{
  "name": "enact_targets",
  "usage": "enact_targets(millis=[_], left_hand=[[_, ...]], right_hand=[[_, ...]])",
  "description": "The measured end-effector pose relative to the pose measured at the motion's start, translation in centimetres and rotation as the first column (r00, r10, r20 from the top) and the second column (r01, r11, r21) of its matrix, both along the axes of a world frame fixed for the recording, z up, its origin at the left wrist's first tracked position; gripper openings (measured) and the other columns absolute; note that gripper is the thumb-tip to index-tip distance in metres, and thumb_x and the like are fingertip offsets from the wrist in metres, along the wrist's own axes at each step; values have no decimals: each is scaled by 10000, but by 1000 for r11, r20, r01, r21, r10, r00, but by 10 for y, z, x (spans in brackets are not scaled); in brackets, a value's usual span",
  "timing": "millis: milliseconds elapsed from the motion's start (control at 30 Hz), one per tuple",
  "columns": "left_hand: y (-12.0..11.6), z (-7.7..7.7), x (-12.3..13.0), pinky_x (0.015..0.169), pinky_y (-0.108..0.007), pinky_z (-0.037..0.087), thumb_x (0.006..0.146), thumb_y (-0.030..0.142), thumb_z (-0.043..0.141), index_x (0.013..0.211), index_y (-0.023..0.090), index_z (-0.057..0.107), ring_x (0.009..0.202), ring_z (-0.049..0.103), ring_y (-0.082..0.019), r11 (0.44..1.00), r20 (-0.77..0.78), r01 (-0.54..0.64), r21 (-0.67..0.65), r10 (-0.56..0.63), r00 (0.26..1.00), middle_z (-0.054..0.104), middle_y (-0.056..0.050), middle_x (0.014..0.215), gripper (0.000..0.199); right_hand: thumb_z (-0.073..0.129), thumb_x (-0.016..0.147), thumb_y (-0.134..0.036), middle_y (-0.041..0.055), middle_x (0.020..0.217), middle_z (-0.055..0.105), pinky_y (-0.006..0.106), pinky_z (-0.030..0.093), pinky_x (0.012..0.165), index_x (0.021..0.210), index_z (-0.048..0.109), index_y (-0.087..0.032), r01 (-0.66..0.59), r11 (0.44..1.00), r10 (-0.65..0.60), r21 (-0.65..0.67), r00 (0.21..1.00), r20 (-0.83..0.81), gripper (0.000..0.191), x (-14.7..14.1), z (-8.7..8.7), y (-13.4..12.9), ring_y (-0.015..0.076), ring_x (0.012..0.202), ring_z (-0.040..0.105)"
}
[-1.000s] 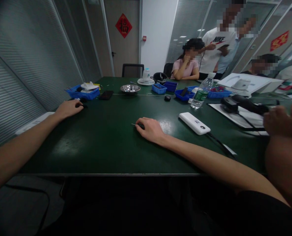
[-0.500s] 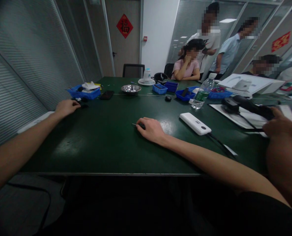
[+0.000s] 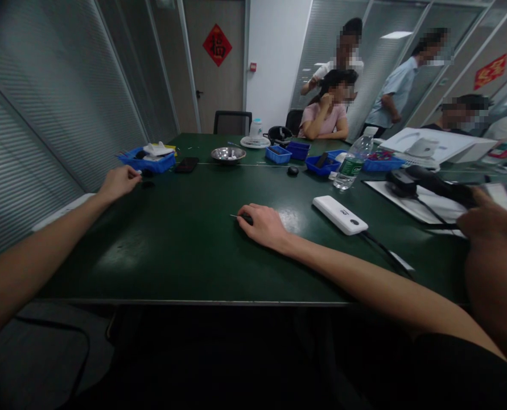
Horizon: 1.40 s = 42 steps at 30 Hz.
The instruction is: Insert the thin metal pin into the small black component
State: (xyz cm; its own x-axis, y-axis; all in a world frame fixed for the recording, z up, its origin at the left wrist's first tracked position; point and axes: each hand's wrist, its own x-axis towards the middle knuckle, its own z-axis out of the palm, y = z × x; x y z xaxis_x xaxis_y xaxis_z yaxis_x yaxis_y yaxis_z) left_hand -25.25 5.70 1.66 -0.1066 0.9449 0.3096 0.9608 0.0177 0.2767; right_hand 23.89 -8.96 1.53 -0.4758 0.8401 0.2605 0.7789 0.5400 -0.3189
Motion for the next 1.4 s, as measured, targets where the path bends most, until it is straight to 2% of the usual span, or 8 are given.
enact_targets(millis=[233,433,533,733,933,1233,1400], left_hand=[[4,3,10,853,-198,397,947,238,746,1132,84,726,889,555,-89,999,86,35,24,-37,996,678,16,1003,241],[4,2,8,879,-193,417,949,181,736,1260,105,705,905,583,-85,999,146,40,-8,-39,989,706,37,980,321],[6,0,7,911,-213,414,935,167,740,1202,121,746,930,597,-107,999,131,32,-7,-30,991,732,29,983,271],[15,-10,8,872,-281,493,900,261,765,1152,144,789,929,689,-203,999,159,-28,-20,31,987,785,-55,1040,279],[15,-21,10,972,-335,514,848,283,766,1114,184,812,1002,718,-245,997,206,-64,34,56,977,794,-68,1065,288],[13,-22,16,959,-347,530,809,327,796,1121,179,813,986,726,-263,995,277,-99,17,91,957,792,-87,1072,346],[12,-20,14,1004,-395,519,839,366,763,1108,172,814,1054,712,-308,995,225,-95,-19,97,970,780,-112,1126,335]], right_hand=[[569,1021,-352,63,1054,723,291,446,716,1135,720,-208,6,1000,-6,15,1000,3,237,-1,-2,1,184,854,646],[571,1024,-351,69,1053,724,288,446,701,1135,718,-205,-5,1000,5,4,1000,-11,236,0,-1,0,184,846,646],[570,1025,-356,69,1043,723,290,447,699,1133,720,-205,-6,1000,6,3,1000,-8,238,0,0,0,184,841,646],[567,1027,-361,68,1055,721,294,450,693,1140,721,-207,-13,1000,13,-24,1000,-15,246,1,0,1,186,847,646],[561,1027,-364,72,1058,724,309,457,717,1154,719,-206,-17,1000,17,-12,1000,-15,257,0,-3,4,192,859,649],[563,1027,-363,72,1051,722,299,437,692,1146,715,-208,-19,1000,19,3,1000,7,248,1,-2,4,187,836,640],[560,1031,-362,74,1063,717,290,437,685,1142,714,-199,-20,1000,20,-2,1000,-5,250,0,1,0,181,833,640]])
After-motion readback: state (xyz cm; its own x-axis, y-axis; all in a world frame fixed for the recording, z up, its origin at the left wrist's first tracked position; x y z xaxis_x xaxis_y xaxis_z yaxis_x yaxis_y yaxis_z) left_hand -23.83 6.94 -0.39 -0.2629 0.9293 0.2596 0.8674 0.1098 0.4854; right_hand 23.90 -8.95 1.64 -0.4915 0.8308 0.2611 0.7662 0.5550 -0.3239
